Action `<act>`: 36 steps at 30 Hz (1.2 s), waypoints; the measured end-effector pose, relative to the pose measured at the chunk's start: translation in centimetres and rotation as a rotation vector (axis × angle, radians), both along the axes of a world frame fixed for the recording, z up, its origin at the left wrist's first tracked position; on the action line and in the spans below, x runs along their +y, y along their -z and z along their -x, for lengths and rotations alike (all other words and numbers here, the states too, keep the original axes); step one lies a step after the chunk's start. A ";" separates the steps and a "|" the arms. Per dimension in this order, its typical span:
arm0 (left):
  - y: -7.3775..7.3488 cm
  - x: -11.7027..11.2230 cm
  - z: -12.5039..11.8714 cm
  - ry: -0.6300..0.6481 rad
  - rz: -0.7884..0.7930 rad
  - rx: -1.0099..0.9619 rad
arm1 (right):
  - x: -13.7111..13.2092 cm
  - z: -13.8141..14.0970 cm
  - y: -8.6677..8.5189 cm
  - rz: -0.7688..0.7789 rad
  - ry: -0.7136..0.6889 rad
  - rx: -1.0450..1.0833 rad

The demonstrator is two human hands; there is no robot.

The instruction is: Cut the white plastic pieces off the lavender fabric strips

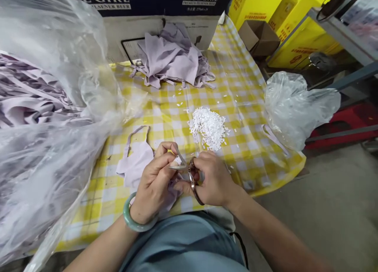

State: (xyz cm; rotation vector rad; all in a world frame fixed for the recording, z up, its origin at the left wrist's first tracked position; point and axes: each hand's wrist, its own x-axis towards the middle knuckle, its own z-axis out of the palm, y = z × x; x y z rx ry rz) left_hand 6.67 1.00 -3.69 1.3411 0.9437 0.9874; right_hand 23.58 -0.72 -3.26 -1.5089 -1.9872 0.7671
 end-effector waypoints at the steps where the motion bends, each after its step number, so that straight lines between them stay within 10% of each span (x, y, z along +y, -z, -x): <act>1: 0.0 0.0 -0.1 0.000 -0.010 0.012 | 0.0 -0.1 0.1 -0.007 0.006 0.010; 21: 0.5 0.3 -1.6 0.050 -0.032 0.046 | -0.6 -1.5 0.6 0.081 0.074 0.000; 36: 0.7 2.4 -4.4 0.267 0.043 0.106 | -1.5 -7.3 1.5 0.242 0.463 -0.029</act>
